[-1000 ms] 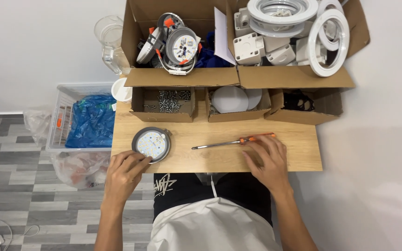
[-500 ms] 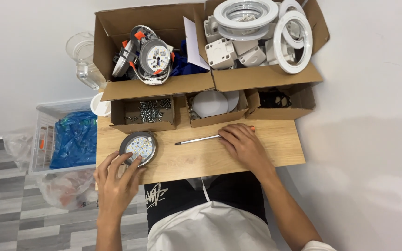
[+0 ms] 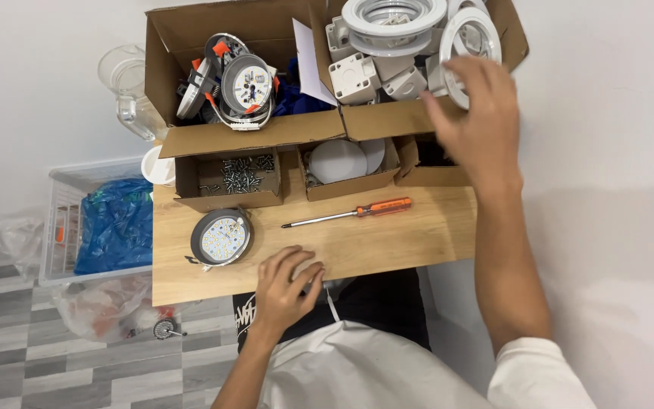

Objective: Assembling LED downlight fixtures by fitting the light modules into mounting rings and connecting electrical components.

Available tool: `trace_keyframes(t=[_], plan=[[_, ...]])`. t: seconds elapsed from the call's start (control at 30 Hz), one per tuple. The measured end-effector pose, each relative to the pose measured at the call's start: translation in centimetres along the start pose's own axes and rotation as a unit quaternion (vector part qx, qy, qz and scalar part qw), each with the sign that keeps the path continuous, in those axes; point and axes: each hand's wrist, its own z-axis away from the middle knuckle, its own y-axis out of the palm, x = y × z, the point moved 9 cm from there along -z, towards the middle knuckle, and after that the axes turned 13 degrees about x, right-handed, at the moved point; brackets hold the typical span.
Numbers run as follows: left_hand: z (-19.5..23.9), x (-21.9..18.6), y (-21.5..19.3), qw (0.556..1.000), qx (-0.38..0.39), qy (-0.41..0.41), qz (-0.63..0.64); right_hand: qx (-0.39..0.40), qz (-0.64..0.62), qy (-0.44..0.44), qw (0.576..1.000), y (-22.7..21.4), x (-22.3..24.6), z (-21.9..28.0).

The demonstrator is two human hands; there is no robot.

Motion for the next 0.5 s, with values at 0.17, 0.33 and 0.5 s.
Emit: trace_keyframes(t=[0.17,0.33,0.5], plan=[[-0.6,-0.5,0.3,0.999,0.010,-0.002,-0.041,0.031,0.084,0.067,0.994,3.2,-5.8,-1.4],[-1.1,-0.6,-0.1,0.999,0.014,-0.008,-0.049,0.007,0.083,0.046,0.995,3.7,-6.4,-0.9],[-1.0,-0.4,0.3,0.998,0.010,-0.017,-0.052,-0.064,0.174,-0.002,0.983,1.8,-7.1,0.6]])
